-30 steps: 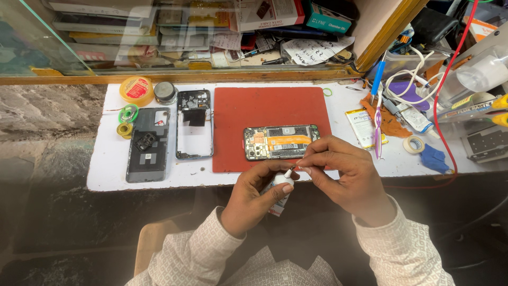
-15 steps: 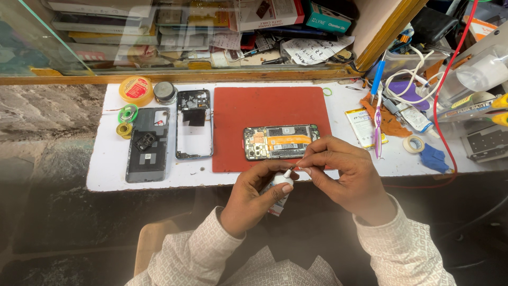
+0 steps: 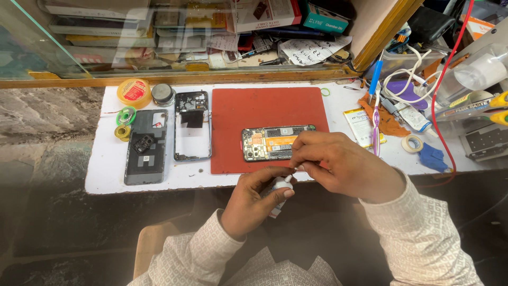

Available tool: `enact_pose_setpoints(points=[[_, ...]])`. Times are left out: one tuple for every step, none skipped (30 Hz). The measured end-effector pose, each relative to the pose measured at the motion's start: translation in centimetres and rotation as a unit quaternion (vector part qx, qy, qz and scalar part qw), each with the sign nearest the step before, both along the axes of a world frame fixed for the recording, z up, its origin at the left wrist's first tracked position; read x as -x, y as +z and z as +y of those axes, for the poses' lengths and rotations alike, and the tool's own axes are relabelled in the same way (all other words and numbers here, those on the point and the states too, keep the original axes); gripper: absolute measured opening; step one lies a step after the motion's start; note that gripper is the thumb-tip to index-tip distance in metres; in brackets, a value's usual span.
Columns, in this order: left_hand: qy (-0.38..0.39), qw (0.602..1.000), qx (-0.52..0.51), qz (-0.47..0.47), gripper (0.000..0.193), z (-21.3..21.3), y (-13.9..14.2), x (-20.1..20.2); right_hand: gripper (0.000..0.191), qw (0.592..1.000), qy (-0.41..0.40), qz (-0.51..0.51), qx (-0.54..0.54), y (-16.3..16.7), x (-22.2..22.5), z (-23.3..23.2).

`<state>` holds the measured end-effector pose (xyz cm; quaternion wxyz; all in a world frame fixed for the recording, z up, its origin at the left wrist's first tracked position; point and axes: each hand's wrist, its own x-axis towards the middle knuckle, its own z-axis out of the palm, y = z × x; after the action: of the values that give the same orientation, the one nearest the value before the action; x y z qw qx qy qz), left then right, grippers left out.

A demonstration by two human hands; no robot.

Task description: The person cleans the exposed internals of a disassembled smartphone with a toothbrush, applies liquid from a small tube onto the phone, positions a new battery into the phone body, presses it into place, and closes the phone by fitting the back cover, then wipes the assembled phone with a cloth.

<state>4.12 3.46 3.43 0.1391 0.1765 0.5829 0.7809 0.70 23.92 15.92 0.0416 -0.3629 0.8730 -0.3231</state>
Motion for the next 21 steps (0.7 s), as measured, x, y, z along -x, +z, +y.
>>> enact_pose_setpoints(points=[[0.004,1.000,0.001,0.003,0.035,0.1,0.0,0.0,0.012,1.000,0.012,-0.007,0.001,0.0,0.1,-0.1],[0.007,1.000,0.002,0.007,0.036,0.0,0.0,0.1,0.012,1.000,0.024,-0.014,0.002,-0.1,0.3,-0.2],[0.009,1.000,0.003,0.010,0.037,0.0,0.0,0.2,0.012,1.000,0.021,-0.008,0.009,-0.3,0.4,-0.3],[0.012,1.000,0.004,0.013,0.037,0.0,0.1,0.3,0.013,1.000,0.018,-0.002,0.016,-0.5,0.5,-0.3],[0.017,1.000,0.000,-0.002,0.041,0.0,0.1,0.3,0.013,1.000,0.014,0.004,0.023,-0.8,0.5,-0.4],[0.022,1.000,-0.005,-0.018,0.046,0.0,0.1,0.4,0.016,0.999,0.013,-0.009,0.040,-1.2,0.5,-0.5],[0.028,0.999,-0.009,-0.033,0.052,0.0,0.1,0.4,0.018,0.998,0.013,-0.023,0.057,-1.8,0.6,-0.7],[0.025,0.999,0.002,-0.040,0.054,-0.1,0.1,0.5,0.020,0.997,0.013,-0.036,0.074,-2.4,0.7,-1.0],[0.023,0.999,0.012,-0.046,0.056,-0.1,0.1,0.6,0.019,0.996,-0.026,-0.056,0.063,-3.0,0.7,-1.4],[0.019,0.998,0.022,-0.053,0.058,-0.2,0.1,0.7,0.019,0.994,-0.065,-0.076,0.051,-3.7,0.7,-1.7],[0.017,0.999,0.015,-0.032,0.060,-0.2,0.1,0.7,0.019,0.989,-0.105,-0.097,0.039,-4.3,0.6,-2.0],[0.016,1.000,0.008,-0.011,0.061,-0.1,0.1,0.7,0.018,0.986,-0.121,-0.100,0.059,-4.9,0.5,-2.3],[0.015,1.000,0.001,0.010,0.063,-0.2,0.1,0.7,0.017,0.982,-0.136,-0.102,0.080,-5.4,0.5,-2.5],[0.023,0.999,0.000,0.026,0.064,-0.2,0.1,0.9,0.018,0.978,-0.151,-0.104,0.101,-5.9,0.4,-2.6],[0.030,0.999,-0.001,0.041,0.066,-0.2,0.1,1.0,0.017,0.975,-0.141,-0.107,0.135,-6.1,0.0,-2.3],[0.038,0.998,-0.002,0.056,0.068,-0.2,0.2,1.2,0.016,0.971,-0.130,-0.110,0.168,-6.3,-0.4,-1.9],[0.032,0.998,-0.002,0.045,0.072,-0.3,0.2,1.2,0.016,0.966,-0.119,-0.113,0.200,-6.5,-0.5,-1.6],[0.025,0.999,-0.001,0.033,0.075,-0.4,0.3,1.2,0.016,0.970,-0.093,-0.094,0.205,-6.6,-0.5,-1.2],[0.017,1.000,0.000,0.021,0.079,-0.4,0.4,1.2,0.017,0.972,-0.069,-0.076,0.209,-6.8,-0.5,-0.9],[0.020,0.999,0.017,0.036,0.082,-0.2,0.4,1.0,0.018,0.974,-0.046,-0.057,0.213,-7.0,-0.5,-0.6],[0.023,0.998,0.035,0.052,0.085,-0.1,0.5,0.7,0.019,0.968,-0.052,-0.079,0.231,-7.3,-0.6,-0.5]])
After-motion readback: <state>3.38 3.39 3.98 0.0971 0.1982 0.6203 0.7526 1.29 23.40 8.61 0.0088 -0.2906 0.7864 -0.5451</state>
